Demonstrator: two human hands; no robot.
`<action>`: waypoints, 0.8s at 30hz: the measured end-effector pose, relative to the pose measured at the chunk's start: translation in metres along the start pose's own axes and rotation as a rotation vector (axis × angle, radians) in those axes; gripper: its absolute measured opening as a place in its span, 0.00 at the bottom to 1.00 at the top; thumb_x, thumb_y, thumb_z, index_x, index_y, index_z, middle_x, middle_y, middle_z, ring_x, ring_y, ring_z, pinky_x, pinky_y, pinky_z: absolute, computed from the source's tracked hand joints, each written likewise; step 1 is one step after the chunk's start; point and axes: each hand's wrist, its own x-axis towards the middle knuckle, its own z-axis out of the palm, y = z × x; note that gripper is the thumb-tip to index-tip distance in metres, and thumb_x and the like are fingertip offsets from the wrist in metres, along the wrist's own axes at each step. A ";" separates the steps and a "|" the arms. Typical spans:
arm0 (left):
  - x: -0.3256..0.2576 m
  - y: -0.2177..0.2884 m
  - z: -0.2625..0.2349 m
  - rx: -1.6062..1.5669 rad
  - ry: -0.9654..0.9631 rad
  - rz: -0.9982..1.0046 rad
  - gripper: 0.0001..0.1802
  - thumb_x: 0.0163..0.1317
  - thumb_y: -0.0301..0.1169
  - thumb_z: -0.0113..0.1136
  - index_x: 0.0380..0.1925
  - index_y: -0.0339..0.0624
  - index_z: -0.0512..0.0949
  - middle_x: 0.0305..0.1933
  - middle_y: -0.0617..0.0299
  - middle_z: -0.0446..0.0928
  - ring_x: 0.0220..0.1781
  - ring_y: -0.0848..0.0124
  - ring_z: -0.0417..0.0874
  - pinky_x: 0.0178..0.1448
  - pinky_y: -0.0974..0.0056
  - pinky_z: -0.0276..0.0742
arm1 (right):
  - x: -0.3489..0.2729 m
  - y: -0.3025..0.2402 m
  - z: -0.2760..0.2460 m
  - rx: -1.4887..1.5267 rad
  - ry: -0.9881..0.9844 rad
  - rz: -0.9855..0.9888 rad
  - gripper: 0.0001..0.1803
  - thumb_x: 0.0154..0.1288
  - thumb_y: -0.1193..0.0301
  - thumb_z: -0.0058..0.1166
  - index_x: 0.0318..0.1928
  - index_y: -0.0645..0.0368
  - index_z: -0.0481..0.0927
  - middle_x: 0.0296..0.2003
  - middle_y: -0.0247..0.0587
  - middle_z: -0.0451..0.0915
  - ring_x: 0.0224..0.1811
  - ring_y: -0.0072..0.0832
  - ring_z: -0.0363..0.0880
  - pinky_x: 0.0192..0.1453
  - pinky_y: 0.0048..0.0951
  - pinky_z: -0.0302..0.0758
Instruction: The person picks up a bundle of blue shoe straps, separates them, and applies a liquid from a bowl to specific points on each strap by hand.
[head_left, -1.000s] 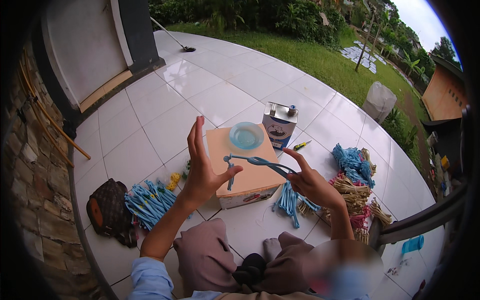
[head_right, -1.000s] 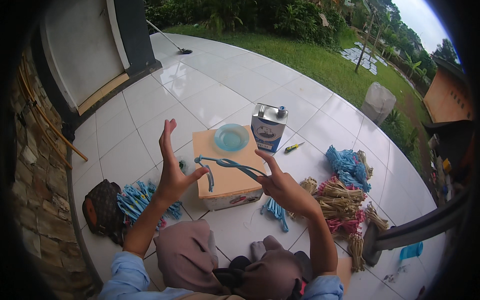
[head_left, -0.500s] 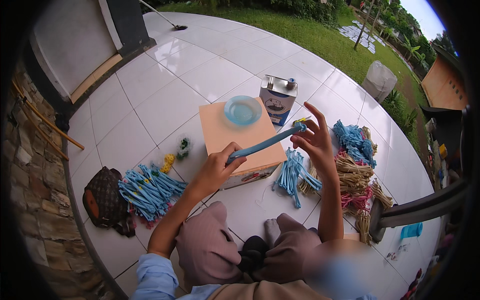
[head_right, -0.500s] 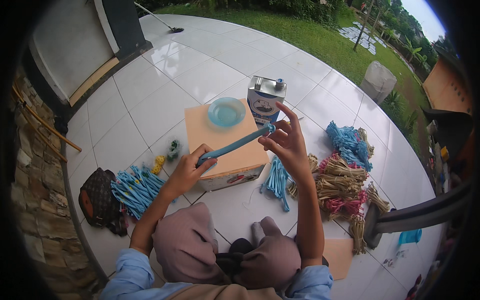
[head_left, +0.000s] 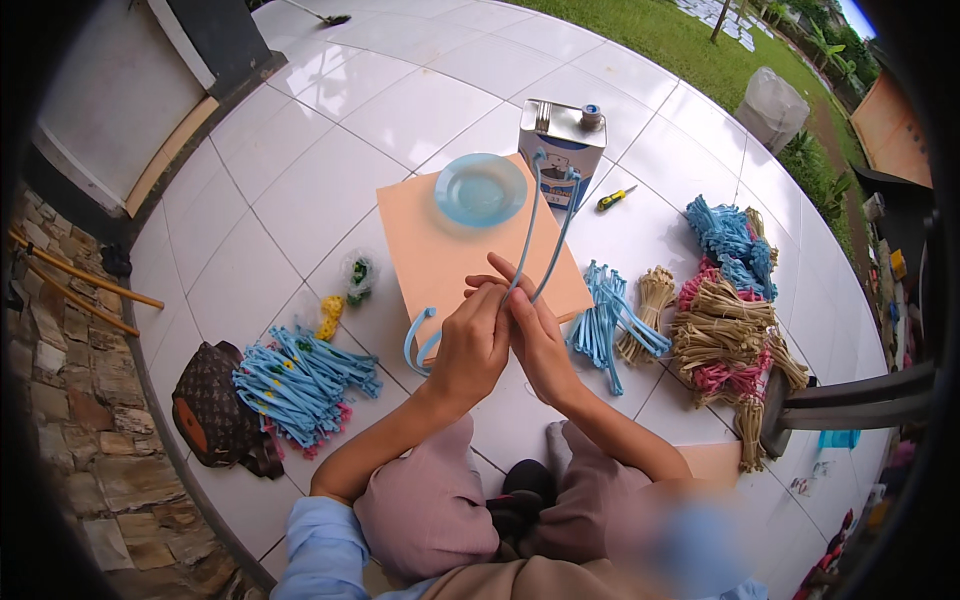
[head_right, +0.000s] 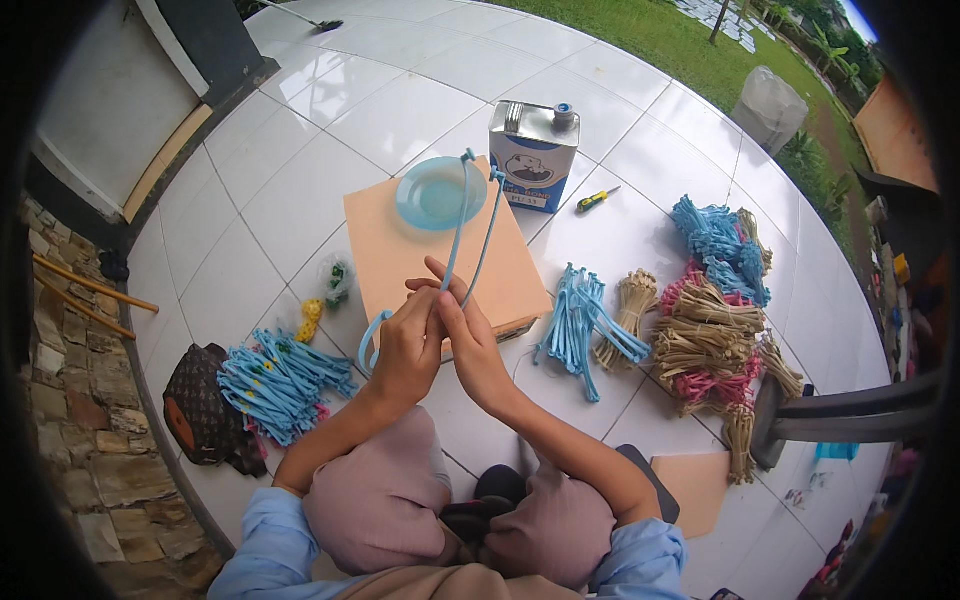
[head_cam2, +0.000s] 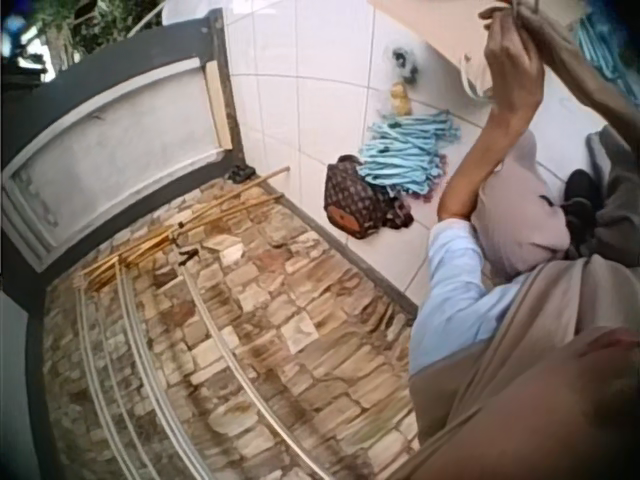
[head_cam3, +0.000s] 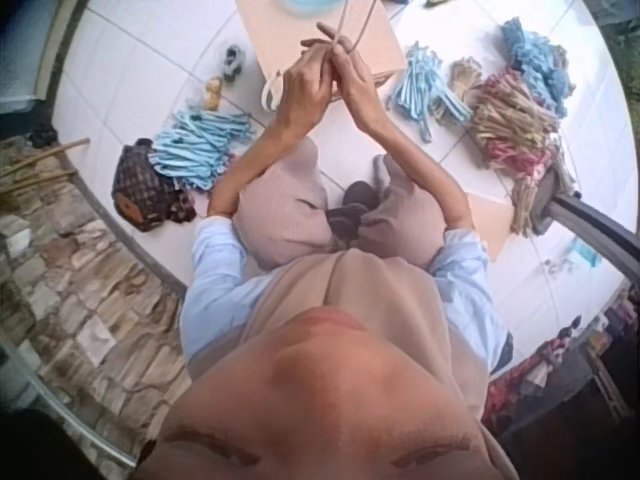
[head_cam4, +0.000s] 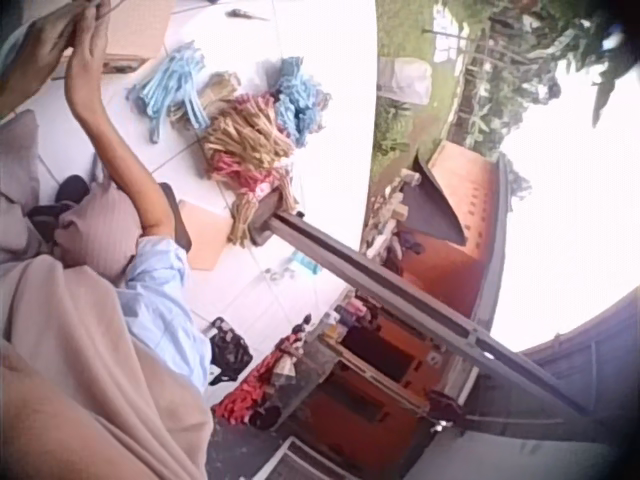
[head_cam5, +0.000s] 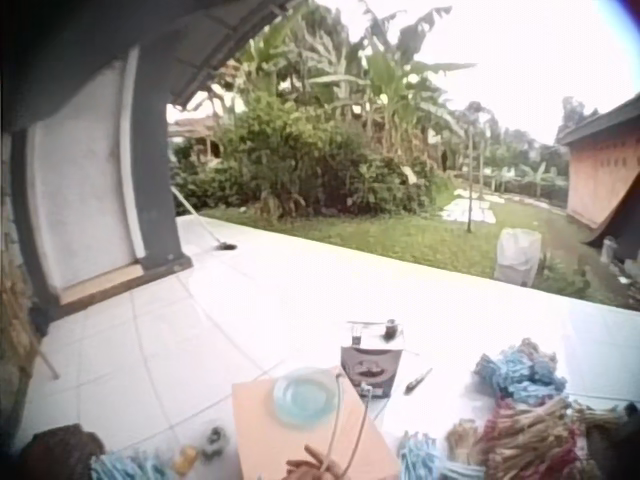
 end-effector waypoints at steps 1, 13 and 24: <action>0.000 -0.002 0.002 0.003 0.027 0.036 0.08 0.66 0.27 0.42 0.32 0.32 0.68 0.27 0.46 0.71 0.30 0.49 0.74 0.31 0.55 0.68 | -0.002 -0.001 -0.001 -0.001 0.003 0.005 0.27 0.73 0.56 0.29 0.65 0.59 0.57 0.55 0.47 0.68 0.58 0.32 0.66 0.59 0.31 0.66; 0.035 0.025 -0.049 -0.989 0.117 -0.289 0.09 0.65 0.31 0.48 0.40 0.38 0.71 0.33 0.64 0.71 0.35 0.77 0.75 0.46 0.69 0.77 | -0.003 -0.094 0.001 -0.082 0.153 -0.090 0.12 0.73 0.60 0.32 0.41 0.55 0.62 0.35 0.35 0.65 0.22 0.19 0.70 0.20 0.17 0.61; 0.072 0.027 -0.034 -0.686 0.045 -0.184 0.08 0.50 0.21 0.66 0.31 0.36 0.78 0.32 0.59 0.79 0.36 0.75 0.81 0.43 0.72 0.79 | 0.032 -0.143 -0.084 -0.612 -0.089 -0.062 0.18 0.72 0.60 0.35 0.50 0.62 0.63 0.27 0.34 0.65 0.21 0.17 0.63 0.26 0.18 0.61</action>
